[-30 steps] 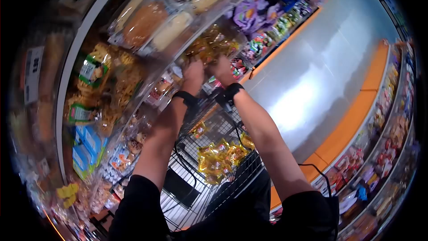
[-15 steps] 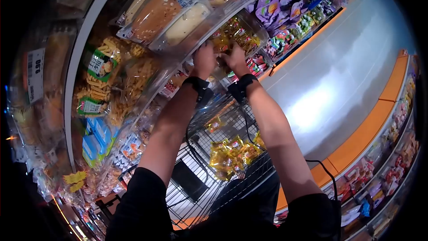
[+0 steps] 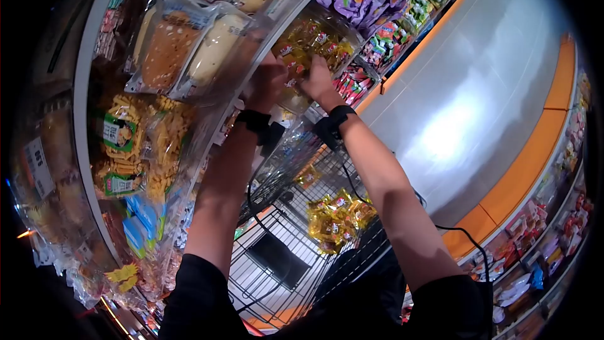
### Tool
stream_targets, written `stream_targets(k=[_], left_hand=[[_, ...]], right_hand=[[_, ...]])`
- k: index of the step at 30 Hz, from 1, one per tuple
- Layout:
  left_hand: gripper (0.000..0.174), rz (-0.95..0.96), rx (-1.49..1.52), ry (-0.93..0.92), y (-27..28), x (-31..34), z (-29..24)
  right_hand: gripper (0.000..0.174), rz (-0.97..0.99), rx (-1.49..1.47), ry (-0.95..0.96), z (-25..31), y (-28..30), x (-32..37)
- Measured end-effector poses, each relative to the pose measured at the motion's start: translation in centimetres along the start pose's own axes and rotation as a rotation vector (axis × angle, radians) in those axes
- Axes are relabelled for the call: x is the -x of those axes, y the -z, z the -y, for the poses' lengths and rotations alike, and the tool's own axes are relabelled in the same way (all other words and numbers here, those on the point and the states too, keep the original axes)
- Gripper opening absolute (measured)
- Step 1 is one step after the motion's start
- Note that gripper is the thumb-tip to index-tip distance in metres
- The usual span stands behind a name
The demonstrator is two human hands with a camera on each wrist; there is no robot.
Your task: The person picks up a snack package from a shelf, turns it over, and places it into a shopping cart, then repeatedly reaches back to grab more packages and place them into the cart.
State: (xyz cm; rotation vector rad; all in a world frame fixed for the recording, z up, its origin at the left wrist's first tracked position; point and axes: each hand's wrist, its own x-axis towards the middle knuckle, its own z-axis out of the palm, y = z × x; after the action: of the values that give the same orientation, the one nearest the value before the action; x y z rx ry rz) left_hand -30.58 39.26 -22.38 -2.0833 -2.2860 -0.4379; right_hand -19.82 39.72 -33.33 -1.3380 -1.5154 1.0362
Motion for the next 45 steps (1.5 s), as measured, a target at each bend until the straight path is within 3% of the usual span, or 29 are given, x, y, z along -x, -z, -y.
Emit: stream_targets(k=[3, 6, 9, 11, 13, 16, 19, 20, 21, 23, 25, 28, 30, 31, 33, 35, 36, 37, 38, 41, 43, 45], left_hand=[[0.038, -0.132, -0.151, -0.212, -1.5, -1.9, 1.7], [0.031, -0.143, -0.350, -0.342, -1.9, -3.1, 3.6], [0.029, 0.041, -0.050, -0.135, -2.1, -2.6, 4.3], [0.027, 0.081, 0.032, -0.053, -2.2, -2.4, 4.8], [0.025, 0.065, 0.012, -0.041, -2.1, -2.4, 5.5], [0.023, 0.006, -0.092, -0.085, -1.8, -2.0, 6.7], [0.021, -0.042, -0.158, -0.116, -1.6, -1.3, 7.4], [0.021, -0.032, -0.156, -0.108, -1.5, -1.1, 7.6], [0.025, 0.037, -0.072, -0.042, -1.1, -1.0, 7.3], [0.026, 0.138, -0.137, 0.036, -1.0, -0.9, 8.2], [0.027, 0.239, -0.132, 0.100, -0.2, -0.9, 7.1], [0.029, 0.104, -0.212, -0.103, -0.8, -1.3, 7.6], [0.030, 0.086, -0.139, 0.014, -0.9, -1.6, 5.3], [0.030, 0.114, -0.121, 0.044, -0.4, -1.8, 4.3], [0.032, 0.169, -0.088, 0.108, 0.5, -2.2, 2.1], [0.032, 0.299, -0.018, 0.149, 1.0, -3.3, 0.9], [0.033, 0.254, 0.069, 0.061, -1.2, -3.7, 4.6], [0.034, 0.216, 0.152, -0.032, -1.3, -4.2, 4.6], [0.035, 0.199, -0.010, 0.041, -1.2, -3.3, 4.7], [0.037, 0.240, 0.116, 0.198, -0.2, -2.5, 2.7], [0.037, 0.179, 0.694, 0.129, -0.7, -1.5, 1.3], [0.035, 0.204, 0.535, 0.207, -2.2, -2.8, 3.6]], right_hand=[[0.060, -0.048, -0.098, 0.036, 1.3, 1.1, 0.4], [0.056, -0.109, -0.165, 0.080, 2.5, 2.2, -1.2], [0.056, -0.043, -0.154, 0.212, 3.0, 2.2, -4.7], [0.065, 0.152, -0.228, 0.045, 4.0, 2.2, -6.4], [0.071, 0.245, -0.192, 0.138, 3.2, 0.5, -8.8], [0.066, 0.139, -0.065, 0.013, 3.4, -1.0, -10.1], [0.061, 0.137, -0.225, -0.046, 2.4, -2.3, -11.6], [0.060, 0.191, -0.543, -0.127, 1.7, -3.2, -12.3], [0.056, 0.132, -0.359, -0.155, 1.8, -3.3, -13.6], [0.046, 0.186, -0.392, -0.034, -0.7, -6.3, -15.8], [0.039, 0.099, -0.267, -0.014, -0.9, -7.5, -16.3], [0.034, 0.052, -0.345, 0.033, 0.2, -7.8, -18.0], [0.027, -0.066, -0.618, 0.096, 1.1, -4.8, -16.0], [0.030, -0.065, -0.494, -0.074, 2.5, -2.0, -14.8], [0.037, -0.045, -0.688, -0.130, 1.6, -1.2, -14.3], [0.043, -0.066, -0.503, -0.152, 2.5, 0.6, -12.4], [0.042, -0.169, -0.427, -0.119, 3.2, 1.3, -11.3], [0.043, -0.219, -0.434, -0.132, 3.3, 1.5, -10.8], [0.044, -0.264, -0.441, -0.149, 3.4, 1.7, -10.1], [0.046, -0.325, -0.581, -0.152, 4.0, 2.6, -7.6], [0.045, -0.431, -0.685, -0.126, 4.5, 2.8, -6.1], [0.051, -0.449, -0.605, -0.065, 3.6, 2.7, -5.0]])
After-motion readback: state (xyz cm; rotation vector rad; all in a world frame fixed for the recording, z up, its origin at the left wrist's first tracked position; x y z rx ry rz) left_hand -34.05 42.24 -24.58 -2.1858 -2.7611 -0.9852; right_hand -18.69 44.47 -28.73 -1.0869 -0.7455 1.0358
